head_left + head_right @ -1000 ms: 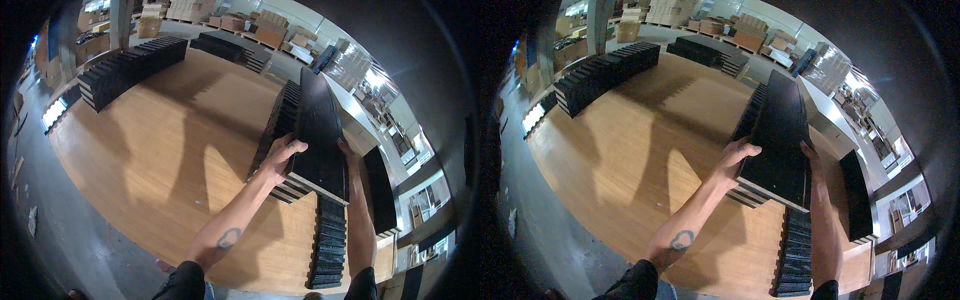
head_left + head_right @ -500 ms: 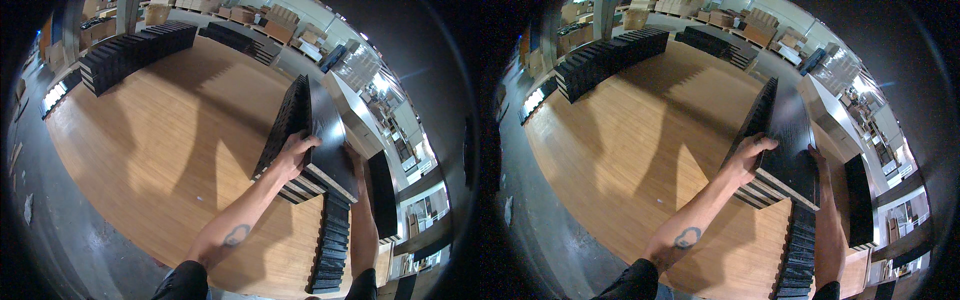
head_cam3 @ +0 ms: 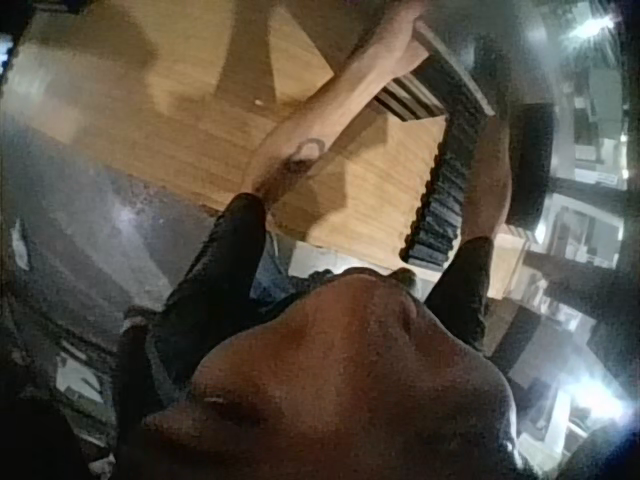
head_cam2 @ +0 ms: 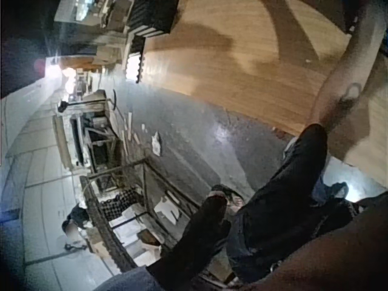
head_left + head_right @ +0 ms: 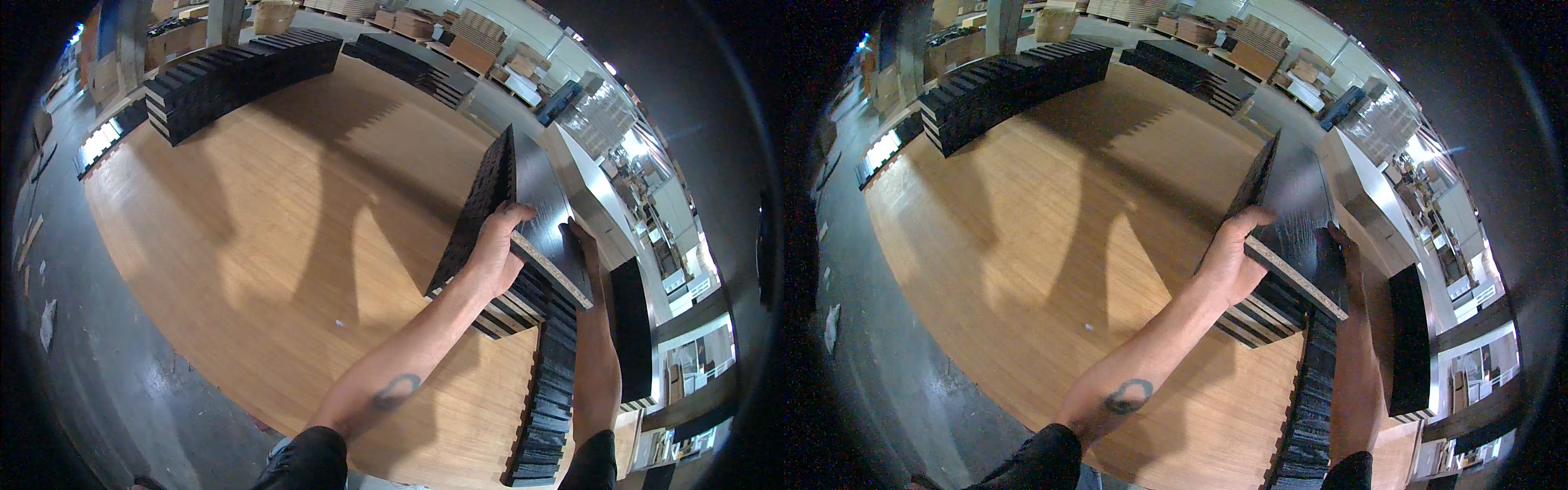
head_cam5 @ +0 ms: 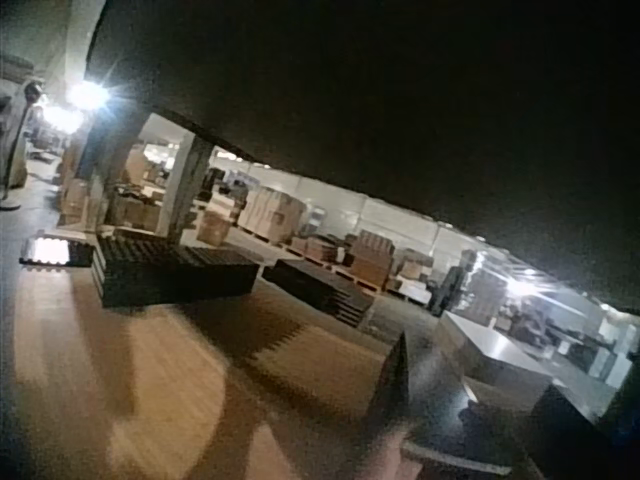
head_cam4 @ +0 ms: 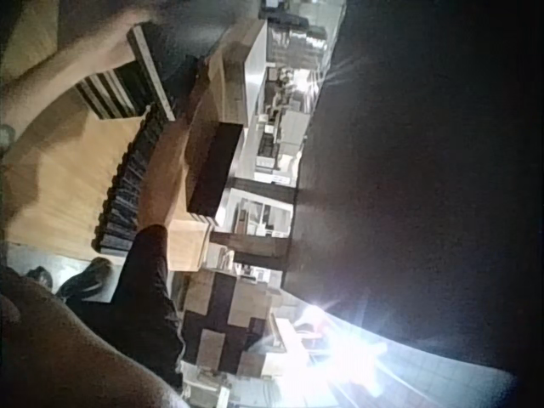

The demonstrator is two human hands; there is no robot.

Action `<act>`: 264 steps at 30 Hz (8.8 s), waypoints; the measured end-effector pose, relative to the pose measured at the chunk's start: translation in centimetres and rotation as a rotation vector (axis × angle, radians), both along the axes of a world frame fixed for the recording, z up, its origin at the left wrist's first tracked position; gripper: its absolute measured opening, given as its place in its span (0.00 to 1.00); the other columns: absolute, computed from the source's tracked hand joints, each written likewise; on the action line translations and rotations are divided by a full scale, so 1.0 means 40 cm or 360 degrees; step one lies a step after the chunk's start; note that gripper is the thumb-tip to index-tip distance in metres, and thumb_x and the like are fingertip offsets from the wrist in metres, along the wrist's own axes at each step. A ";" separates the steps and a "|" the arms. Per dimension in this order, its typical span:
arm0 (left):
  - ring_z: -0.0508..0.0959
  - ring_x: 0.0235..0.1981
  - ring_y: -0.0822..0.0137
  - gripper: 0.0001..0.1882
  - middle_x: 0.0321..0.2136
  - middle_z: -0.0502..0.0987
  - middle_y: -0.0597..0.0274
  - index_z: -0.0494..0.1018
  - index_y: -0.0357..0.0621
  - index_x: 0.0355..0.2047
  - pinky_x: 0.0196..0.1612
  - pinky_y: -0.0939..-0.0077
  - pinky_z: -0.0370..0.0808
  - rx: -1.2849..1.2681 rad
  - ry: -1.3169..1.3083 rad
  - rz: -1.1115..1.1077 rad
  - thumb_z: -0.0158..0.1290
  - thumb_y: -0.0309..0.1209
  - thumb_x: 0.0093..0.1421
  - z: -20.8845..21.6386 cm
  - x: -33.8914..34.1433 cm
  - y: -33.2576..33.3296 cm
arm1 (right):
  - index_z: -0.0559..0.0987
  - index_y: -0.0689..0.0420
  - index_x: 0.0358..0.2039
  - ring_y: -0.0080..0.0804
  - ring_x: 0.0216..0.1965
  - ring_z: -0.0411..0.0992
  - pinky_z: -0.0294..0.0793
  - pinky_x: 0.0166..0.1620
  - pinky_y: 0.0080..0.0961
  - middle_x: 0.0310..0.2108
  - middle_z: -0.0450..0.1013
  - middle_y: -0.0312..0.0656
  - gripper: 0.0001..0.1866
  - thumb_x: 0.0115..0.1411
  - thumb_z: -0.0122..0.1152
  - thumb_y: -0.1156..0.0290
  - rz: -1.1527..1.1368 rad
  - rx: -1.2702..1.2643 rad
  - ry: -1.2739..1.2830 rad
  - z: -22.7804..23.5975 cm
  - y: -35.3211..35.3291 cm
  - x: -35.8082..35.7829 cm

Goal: The person picks up curved black wood components and stacks them on top of a pile on a wooden table, aligning them with the existing stack.

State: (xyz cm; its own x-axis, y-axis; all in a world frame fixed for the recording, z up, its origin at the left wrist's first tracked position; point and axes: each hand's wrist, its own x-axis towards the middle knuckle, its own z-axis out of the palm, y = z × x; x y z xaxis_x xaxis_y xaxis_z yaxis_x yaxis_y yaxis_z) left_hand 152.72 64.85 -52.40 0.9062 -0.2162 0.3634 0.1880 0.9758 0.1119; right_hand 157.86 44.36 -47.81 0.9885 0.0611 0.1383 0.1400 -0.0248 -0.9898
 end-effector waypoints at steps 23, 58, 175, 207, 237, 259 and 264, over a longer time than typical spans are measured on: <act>0.72 0.50 0.51 0.26 0.50 0.72 0.43 0.64 0.32 0.54 0.53 0.63 0.67 0.1083 -0.0001 0.0772 0.55 0.35 0.61 -0.013 0.022 -0.005 | 0.73 0.59 0.55 0.26 0.47 0.70 0.67 0.52 0.22 0.49 0.73 0.41 0.22 0.66 0.48 0.60 0.0202 -0.0204 -0.0305 -0.082 -0.138 0.126; 0.76 0.42 0.68 0.15 0.42 0.76 0.57 0.77 0.36 0.44 0.45 0.76 0.74 0.1575 -0.0255 0.1453 0.60 0.30 0.58 -0.223 -0.095 0.108 | 0.80 0.61 0.41 0.12 0.29 0.67 0.69 0.34 0.10 0.29 0.73 0.29 0.12 0.65 0.57 0.65 -0.0787 0.0106 -0.0485 -0.269 0.052 -0.352; 0.75 0.42 0.63 0.16 0.38 0.75 0.57 0.78 0.40 0.46 0.47 0.75 0.70 0.1517 -0.0258 0.1612 0.59 0.29 0.57 -0.273 -0.094 0.081 | 0.73 0.61 0.50 0.20 0.40 0.72 0.75 0.43 0.16 0.41 0.73 0.37 0.14 0.64 0.56 0.73 -0.0665 -0.0146 -0.0447 -0.302 0.012 -0.368; 0.73 0.39 0.69 0.16 0.35 0.74 0.61 0.78 0.41 0.46 0.44 0.79 0.69 0.1480 -0.0237 0.1509 0.60 0.29 0.57 -0.280 -0.083 0.085 | 0.76 0.60 0.49 0.19 0.38 0.73 0.76 0.41 0.16 0.40 0.76 0.36 0.14 0.62 0.58 0.73 -0.0727 -0.0106 -0.0494 -0.310 0.031 -0.361; 0.74 0.41 0.66 0.16 0.36 0.76 0.58 0.78 0.37 0.44 0.46 0.76 0.70 0.1601 -0.0289 0.1564 0.61 0.30 0.56 -0.272 -0.085 0.095 | 0.72 0.62 0.54 0.23 0.43 0.75 0.80 0.40 0.18 0.46 0.75 0.41 0.18 0.64 0.56 0.73 -0.0662 -0.0085 -0.0443 -0.320 -0.001 -0.355; 0.74 0.44 0.65 0.17 0.39 0.76 0.57 0.78 0.38 0.45 0.48 0.76 0.71 0.1526 -0.0289 0.1527 0.62 0.29 0.55 -0.270 -0.085 0.094 | 0.76 0.64 0.48 0.27 0.41 0.77 0.81 0.42 0.21 0.42 0.77 0.43 0.13 0.62 0.57 0.75 -0.0690 -0.0004 -0.0462 -0.315 0.004 -0.355; 0.74 0.44 0.65 0.16 0.41 0.76 0.56 0.78 0.38 0.44 0.48 0.75 0.71 0.1581 -0.0319 0.1595 0.61 0.29 0.55 -0.273 -0.081 0.099 | 0.77 0.62 0.47 0.26 0.41 0.77 0.81 0.42 0.21 0.41 0.77 0.42 0.13 0.62 0.57 0.74 -0.0695 0.0014 -0.0442 -0.314 0.012 -0.355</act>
State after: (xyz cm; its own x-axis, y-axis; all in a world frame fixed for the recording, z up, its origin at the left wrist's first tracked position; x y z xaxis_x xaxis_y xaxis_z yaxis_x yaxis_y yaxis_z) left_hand 149.46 68.82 -63.33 0.7780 0.2381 0.5814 -0.6241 0.1867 0.7587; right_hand 143.65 44.84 -60.35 0.8475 -0.3514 0.3979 0.3761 -0.1315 -0.9172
